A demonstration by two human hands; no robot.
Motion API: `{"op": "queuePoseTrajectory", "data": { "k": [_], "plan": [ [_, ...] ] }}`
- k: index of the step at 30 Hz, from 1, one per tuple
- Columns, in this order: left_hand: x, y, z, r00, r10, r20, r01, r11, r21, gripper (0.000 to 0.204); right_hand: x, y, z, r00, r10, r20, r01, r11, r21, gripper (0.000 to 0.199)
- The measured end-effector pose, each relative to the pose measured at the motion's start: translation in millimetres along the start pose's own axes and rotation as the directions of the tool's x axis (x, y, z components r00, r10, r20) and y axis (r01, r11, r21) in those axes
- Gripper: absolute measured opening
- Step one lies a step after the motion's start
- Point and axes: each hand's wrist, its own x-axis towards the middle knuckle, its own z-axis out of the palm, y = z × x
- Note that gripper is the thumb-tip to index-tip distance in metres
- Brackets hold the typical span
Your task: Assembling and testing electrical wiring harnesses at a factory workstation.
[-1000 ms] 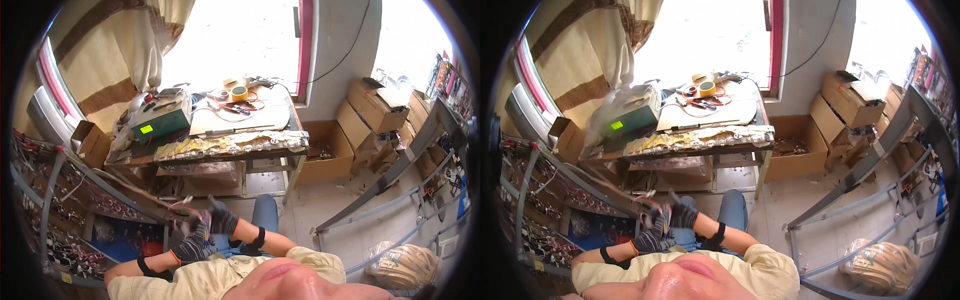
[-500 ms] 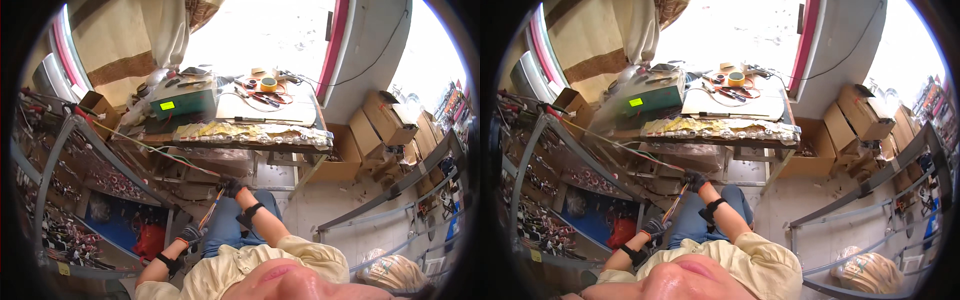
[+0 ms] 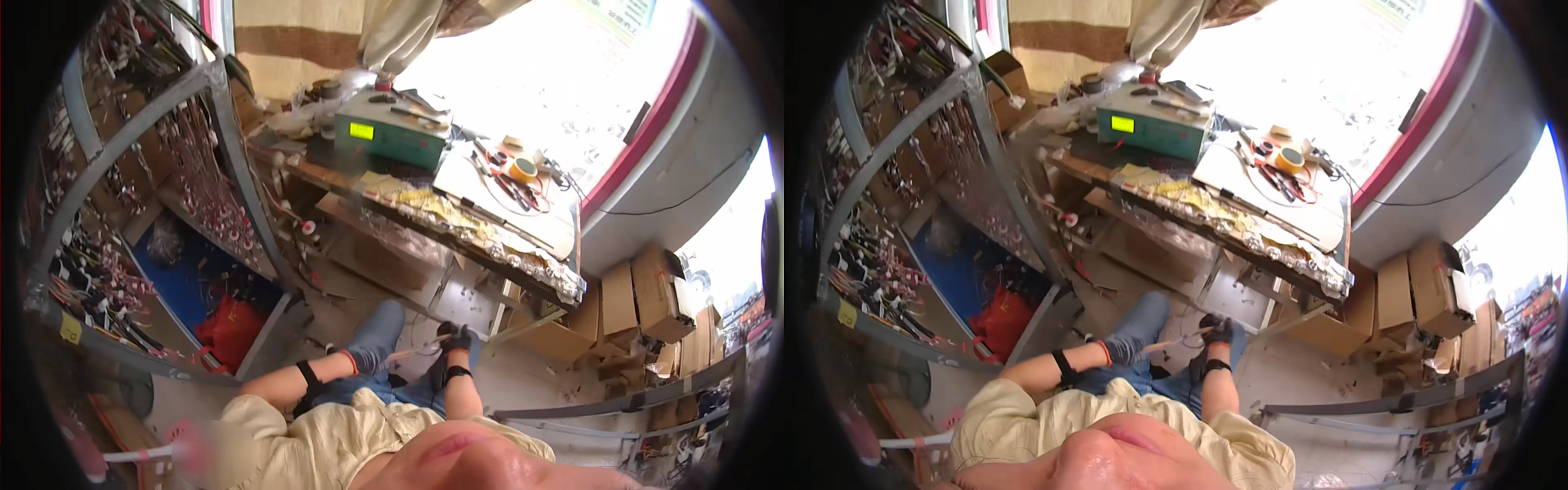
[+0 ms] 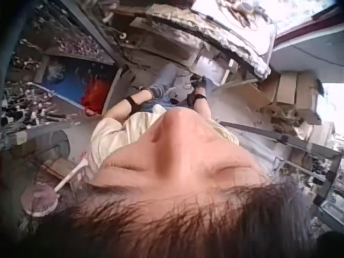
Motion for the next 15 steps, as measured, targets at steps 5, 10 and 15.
{"op": "queuePoseTrajectory", "data": {
  "k": [5,10,15],
  "plan": [
    [-13.9,61.5,-117.5,0.988,0.13,-0.082,-0.124,0.989,0.076,0.032,-58.7,26.9,124.8,0.955,-0.296,0.004,0.296,0.954,0.037,0.052],
    [-8.9,57.6,-154.8,0.939,0.279,-0.203,-0.246,0.953,0.176,0.036,-61.1,0.7,138.0,0.765,-0.211,0.609,-0.021,0.936,0.351,0.053],
    [-36.4,38.0,-162.0,0.938,0.303,-0.167,-0.258,0.934,0.248,0.027,-155.8,-69.3,122.7,0.467,-0.717,0.518,0.682,0.665,0.305,0.042]
  ]
}}
